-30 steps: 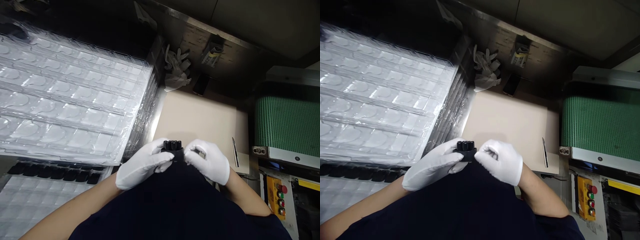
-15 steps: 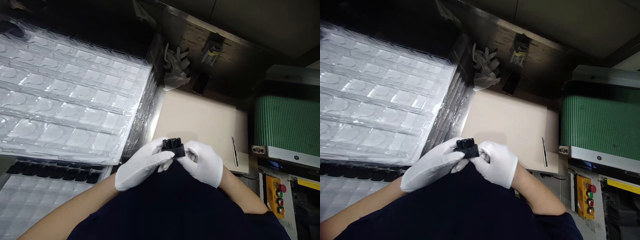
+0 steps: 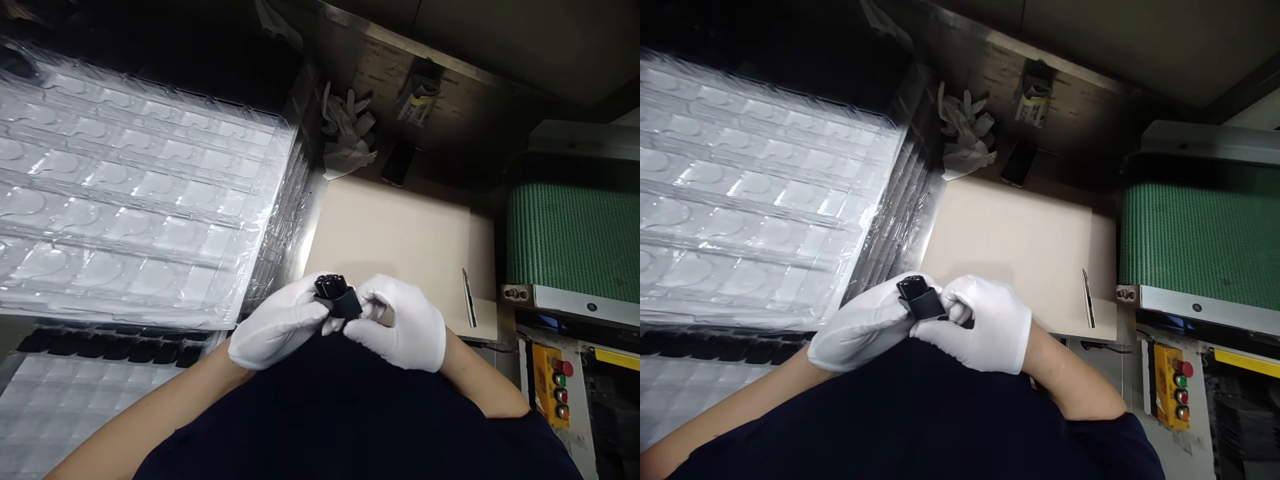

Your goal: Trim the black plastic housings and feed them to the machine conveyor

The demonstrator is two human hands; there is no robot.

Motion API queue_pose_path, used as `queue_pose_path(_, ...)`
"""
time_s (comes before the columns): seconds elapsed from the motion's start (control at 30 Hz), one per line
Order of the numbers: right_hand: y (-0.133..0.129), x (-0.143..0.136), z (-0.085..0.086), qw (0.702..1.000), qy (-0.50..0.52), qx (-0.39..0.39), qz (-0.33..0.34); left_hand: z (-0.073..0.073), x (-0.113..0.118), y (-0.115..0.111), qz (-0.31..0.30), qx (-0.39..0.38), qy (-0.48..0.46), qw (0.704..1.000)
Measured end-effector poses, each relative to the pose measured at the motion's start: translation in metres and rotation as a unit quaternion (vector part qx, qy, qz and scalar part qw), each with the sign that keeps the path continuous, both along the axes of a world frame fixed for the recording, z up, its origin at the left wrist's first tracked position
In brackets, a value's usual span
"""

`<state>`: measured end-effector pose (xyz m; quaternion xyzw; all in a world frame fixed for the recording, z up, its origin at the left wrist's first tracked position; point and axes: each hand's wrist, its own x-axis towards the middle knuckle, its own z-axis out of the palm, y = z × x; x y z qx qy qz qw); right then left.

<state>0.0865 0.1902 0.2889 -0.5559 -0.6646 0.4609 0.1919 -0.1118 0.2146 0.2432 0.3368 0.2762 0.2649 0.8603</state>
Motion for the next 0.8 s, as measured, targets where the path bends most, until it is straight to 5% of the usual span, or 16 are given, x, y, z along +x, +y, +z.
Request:
queue_pose_path(0.1,0.002,0.003,0.0,0.998,0.006,-0.067,-0.019,0.0,0.001,-0.001,0.006,0.001,0.001,1.0)
queue_pose_path(0.3,0.001,0.008,0.0,0.992,0.112,-0.055,-0.008,0.001,0.003,0.001,0.005,0.026,-0.006,1.0)
queue_pose_path(0.53,0.001,0.002,-0.012,0.997,-0.004,-0.026,-0.078,0.005,0.008,0.005,-0.005,0.03,0.106,0.994)
queue_pose_path(0.8,0.006,0.001,-0.028,0.932,0.282,-0.17,-0.153,0.007,0.006,0.005,-0.027,0.038,0.058,0.997)
